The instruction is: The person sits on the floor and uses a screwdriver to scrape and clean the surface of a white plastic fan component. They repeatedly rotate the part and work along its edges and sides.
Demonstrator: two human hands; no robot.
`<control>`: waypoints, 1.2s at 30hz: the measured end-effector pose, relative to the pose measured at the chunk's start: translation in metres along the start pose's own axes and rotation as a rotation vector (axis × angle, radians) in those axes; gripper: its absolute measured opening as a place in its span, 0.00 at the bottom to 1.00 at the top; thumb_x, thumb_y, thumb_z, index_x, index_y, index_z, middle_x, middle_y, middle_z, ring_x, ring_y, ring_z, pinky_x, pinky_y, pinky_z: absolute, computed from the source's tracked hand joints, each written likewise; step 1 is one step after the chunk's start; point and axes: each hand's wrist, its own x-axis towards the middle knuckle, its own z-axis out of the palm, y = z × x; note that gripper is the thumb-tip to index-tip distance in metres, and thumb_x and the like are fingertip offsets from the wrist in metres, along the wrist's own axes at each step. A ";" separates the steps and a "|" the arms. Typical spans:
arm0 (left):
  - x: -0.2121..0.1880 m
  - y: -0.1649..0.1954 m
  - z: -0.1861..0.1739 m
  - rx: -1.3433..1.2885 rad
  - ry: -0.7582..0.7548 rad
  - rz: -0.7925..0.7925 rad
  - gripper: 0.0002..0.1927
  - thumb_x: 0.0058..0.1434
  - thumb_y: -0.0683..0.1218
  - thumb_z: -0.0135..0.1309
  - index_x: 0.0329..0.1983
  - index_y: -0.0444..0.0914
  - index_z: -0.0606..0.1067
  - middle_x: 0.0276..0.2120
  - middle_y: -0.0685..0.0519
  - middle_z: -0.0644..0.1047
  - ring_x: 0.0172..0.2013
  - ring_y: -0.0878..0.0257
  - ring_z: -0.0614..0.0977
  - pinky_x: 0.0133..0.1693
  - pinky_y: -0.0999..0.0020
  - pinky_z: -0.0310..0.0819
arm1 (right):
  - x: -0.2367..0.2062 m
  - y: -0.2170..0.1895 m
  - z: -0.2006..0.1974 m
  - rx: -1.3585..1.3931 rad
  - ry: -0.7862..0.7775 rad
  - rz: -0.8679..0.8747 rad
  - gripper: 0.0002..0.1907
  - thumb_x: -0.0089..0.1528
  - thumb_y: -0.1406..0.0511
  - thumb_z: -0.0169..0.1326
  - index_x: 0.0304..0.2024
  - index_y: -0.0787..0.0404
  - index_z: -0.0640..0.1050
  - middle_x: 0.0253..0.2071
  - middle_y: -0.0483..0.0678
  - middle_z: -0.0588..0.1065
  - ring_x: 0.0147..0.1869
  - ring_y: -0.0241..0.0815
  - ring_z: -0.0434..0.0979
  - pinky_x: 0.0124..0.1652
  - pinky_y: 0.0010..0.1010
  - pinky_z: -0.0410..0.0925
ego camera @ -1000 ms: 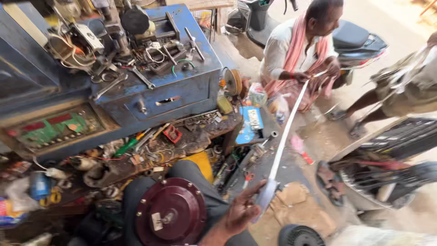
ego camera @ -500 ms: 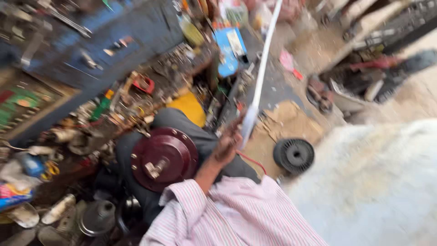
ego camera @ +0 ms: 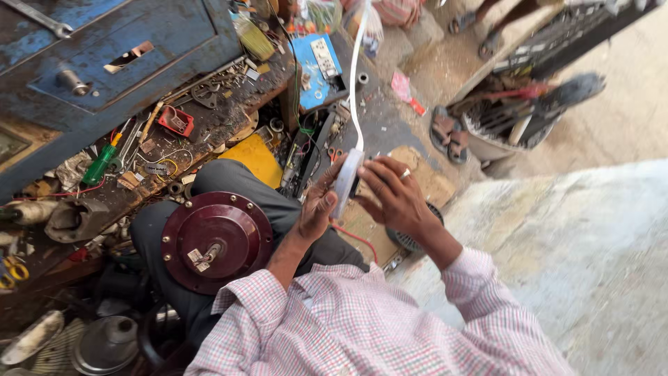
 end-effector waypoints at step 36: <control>-0.010 0.037 0.007 0.378 -0.072 0.193 0.52 0.64 0.79 0.46 0.78 0.40 0.60 0.62 0.45 0.70 0.59 0.59 0.75 0.58 0.63 0.75 | -0.070 -0.004 0.066 0.937 -0.191 0.814 0.27 0.70 0.46 0.48 0.46 0.65 0.74 0.30 0.49 0.70 0.31 0.43 0.72 0.33 0.33 0.65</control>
